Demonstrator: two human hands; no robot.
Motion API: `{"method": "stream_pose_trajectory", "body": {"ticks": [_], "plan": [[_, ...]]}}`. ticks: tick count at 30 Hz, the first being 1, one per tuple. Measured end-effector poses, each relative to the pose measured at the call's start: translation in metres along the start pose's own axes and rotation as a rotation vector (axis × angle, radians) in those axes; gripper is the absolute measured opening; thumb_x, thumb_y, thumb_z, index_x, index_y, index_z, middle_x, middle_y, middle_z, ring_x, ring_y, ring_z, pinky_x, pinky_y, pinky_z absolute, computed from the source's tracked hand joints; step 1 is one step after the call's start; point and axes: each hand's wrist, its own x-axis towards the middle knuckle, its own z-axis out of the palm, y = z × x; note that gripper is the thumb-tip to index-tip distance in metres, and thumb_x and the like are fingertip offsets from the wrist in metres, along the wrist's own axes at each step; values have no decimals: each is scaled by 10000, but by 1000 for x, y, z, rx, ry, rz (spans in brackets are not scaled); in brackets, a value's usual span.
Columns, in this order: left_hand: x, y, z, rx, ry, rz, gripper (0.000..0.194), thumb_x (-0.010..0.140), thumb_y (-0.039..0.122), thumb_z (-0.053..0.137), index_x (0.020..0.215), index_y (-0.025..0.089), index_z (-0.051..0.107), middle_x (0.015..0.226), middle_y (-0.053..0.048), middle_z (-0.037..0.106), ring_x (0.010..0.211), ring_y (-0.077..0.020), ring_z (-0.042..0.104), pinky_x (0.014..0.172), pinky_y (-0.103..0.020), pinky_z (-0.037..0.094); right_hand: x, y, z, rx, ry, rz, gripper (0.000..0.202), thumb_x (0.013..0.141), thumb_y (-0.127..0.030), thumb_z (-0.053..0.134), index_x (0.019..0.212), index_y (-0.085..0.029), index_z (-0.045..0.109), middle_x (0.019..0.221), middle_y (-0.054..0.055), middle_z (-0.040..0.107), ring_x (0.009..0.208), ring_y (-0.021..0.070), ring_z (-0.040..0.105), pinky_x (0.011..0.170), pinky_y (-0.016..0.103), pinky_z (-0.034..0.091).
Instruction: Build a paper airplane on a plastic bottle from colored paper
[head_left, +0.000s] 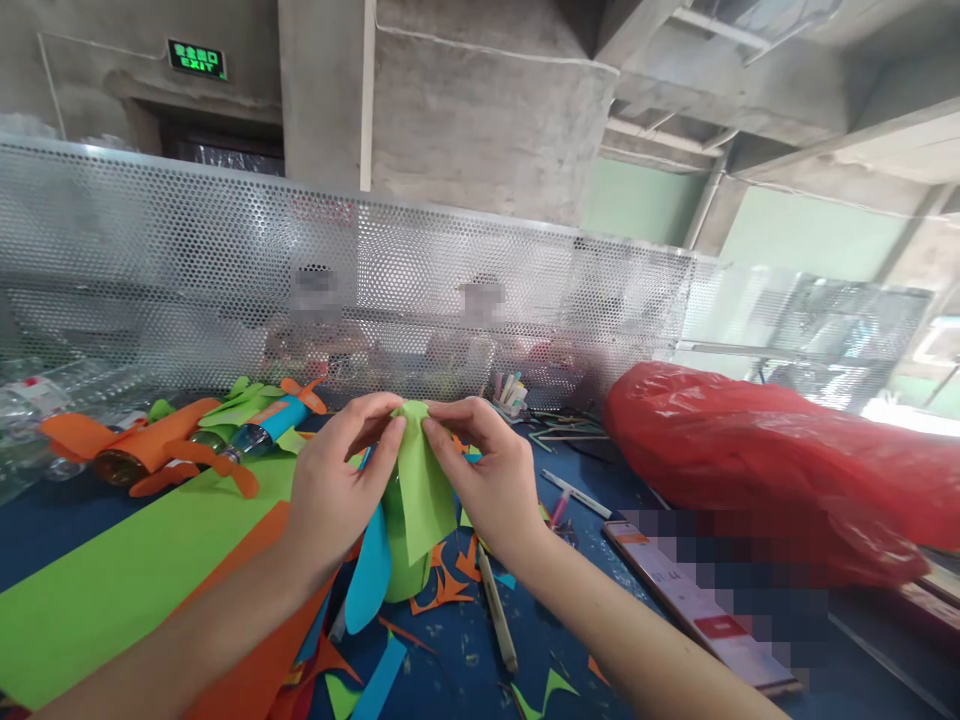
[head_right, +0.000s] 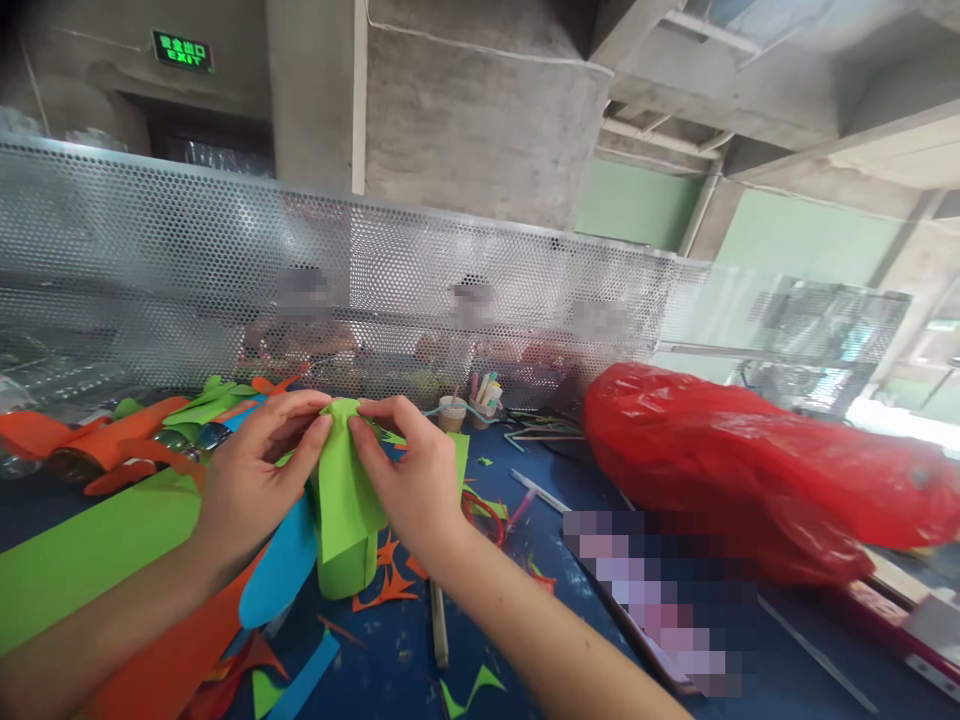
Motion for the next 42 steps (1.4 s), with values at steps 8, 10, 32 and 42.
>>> {"method": "stream_pose_trajectory", "body": {"ticks": [8, 10, 32, 42], "plan": [[1, -1, 0, 70, 8, 42, 97, 911, 238, 565, 978, 223, 633, 950, -19, 735, 841, -169, 710, 772, -286, 580, -1, 2, -2, 74, -18, 66, 74, 901, -263, 575, 877, -226, 635, 997, 50, 746, 917, 184, 704, 836, 338, 572], [1, -2, -1, 176, 10, 116, 89, 919, 232, 557, 976, 223, 625, 958, -21, 747, 838, -177, 721, 763, -285, 582, -1, 4, -1, 84, -10, 86, 69, 894, -256, 583, 856, -231, 636, 1020, 46, 749, 938, 195, 706, 846, 351, 572], [20, -2, -16, -103, -159, -78, 89, 882, 308, 603, 839, 243, 647, 800, -5, 715, 736, -171, 698, 626, -252, 587, 13, -4, -7, -1, -75, 114, 28, 808, -238, 664, 807, -216, 647, 837, 35, 755, 812, 199, 730, 753, 347, 590], [14, -3, -5, -164, -101, -151, 101, 809, 302, 703, 846, 240, 632, 828, 1, 730, 763, -180, 717, 645, -272, 612, 12, -4, -7, -14, -55, 113, 43, 810, -237, 667, 780, -220, 644, 877, 38, 765, 849, 201, 728, 774, 350, 587]]}}
